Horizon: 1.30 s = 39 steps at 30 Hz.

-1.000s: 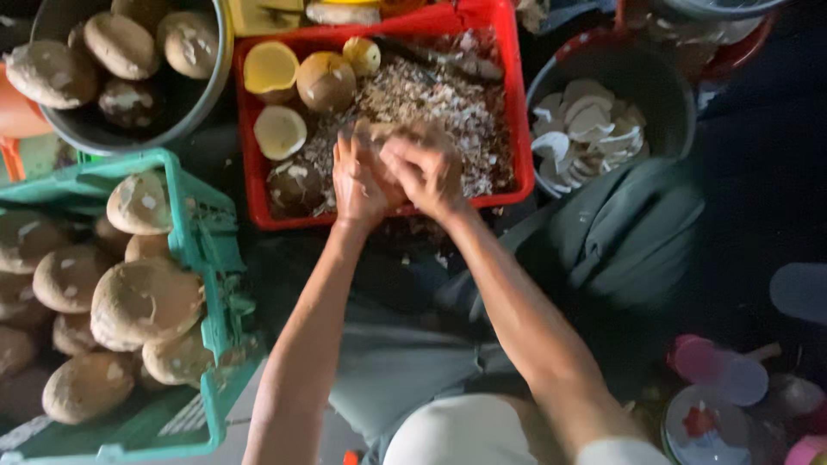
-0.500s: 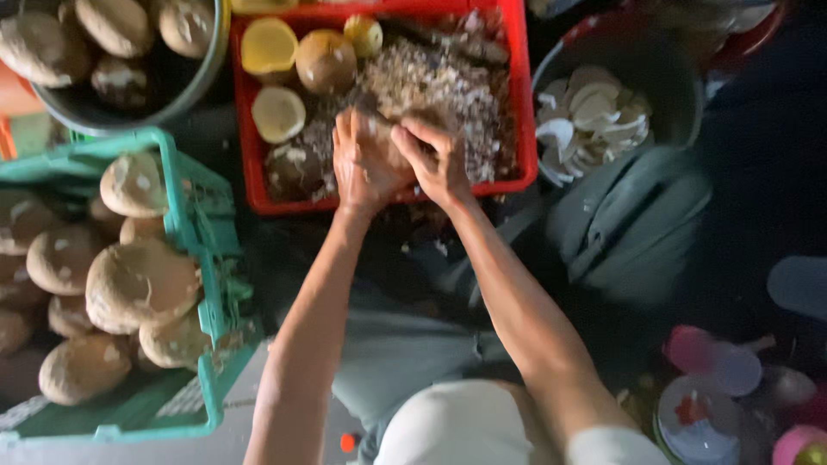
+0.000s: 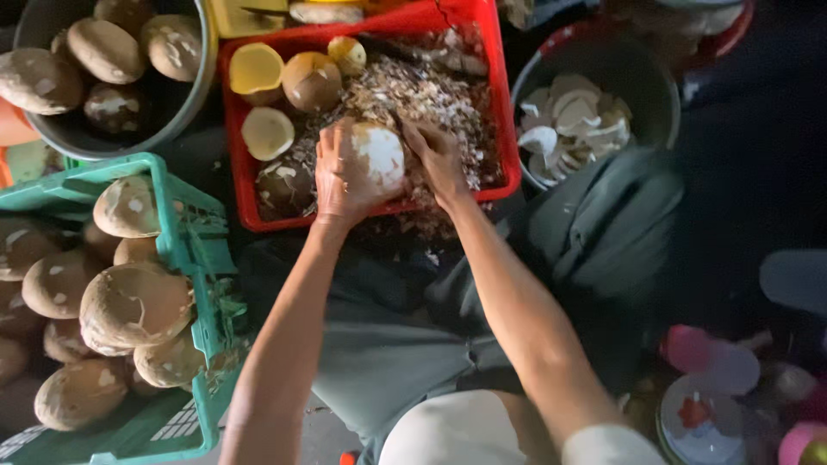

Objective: The person sits on the floor and uses a knife to peel the outer skin of round brown fruits. They rotate each fruit while scraping away the skin into a red tray, then place the peeled fruit into a metal bowl.

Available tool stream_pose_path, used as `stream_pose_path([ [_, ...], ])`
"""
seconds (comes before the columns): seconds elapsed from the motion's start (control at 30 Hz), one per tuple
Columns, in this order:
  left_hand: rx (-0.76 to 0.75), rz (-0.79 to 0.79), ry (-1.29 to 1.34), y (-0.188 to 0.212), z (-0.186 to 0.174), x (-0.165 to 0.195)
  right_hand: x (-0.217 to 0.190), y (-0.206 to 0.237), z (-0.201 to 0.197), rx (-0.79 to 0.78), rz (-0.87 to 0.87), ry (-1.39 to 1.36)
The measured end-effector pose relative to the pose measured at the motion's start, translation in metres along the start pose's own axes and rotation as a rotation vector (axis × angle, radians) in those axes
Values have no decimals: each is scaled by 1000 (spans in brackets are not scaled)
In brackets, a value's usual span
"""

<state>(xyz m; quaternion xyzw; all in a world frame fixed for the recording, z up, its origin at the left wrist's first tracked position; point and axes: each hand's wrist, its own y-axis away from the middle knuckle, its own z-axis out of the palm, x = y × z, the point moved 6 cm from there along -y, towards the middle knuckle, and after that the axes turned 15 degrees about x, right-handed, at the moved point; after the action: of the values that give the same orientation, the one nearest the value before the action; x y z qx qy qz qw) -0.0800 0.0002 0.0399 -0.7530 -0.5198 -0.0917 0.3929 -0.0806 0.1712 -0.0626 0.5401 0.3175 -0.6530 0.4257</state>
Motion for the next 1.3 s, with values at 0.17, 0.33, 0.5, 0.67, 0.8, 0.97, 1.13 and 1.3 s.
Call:
stream_pose_path([
  [0.17,-150,160,4,-12,-10,3,13,8,-1,-36,149,-177],
  [0.33,213,14,364,13,-25,5,11,1,-4,5,-43,72],
  [0.5,188,-228,445,36,-7,-4,24,-3,-6,-18,64,-14],
  [0.67,49,-18,1,17,-14,-10,24,4,-8,11,302,160],
  [0.8,-169,-114,-186,15,1,-16,-21,11,0,28,128,96],
  [0.97,147,32,61,12,-1,6,-104,39,27,-114,-942,503],
  [1.13,13,42,108,7,4,5,-82,-11,40,-353,-370,411],
  [1.3,18,63,79,1,0,7,-76,-14,35,-374,-615,498],
])
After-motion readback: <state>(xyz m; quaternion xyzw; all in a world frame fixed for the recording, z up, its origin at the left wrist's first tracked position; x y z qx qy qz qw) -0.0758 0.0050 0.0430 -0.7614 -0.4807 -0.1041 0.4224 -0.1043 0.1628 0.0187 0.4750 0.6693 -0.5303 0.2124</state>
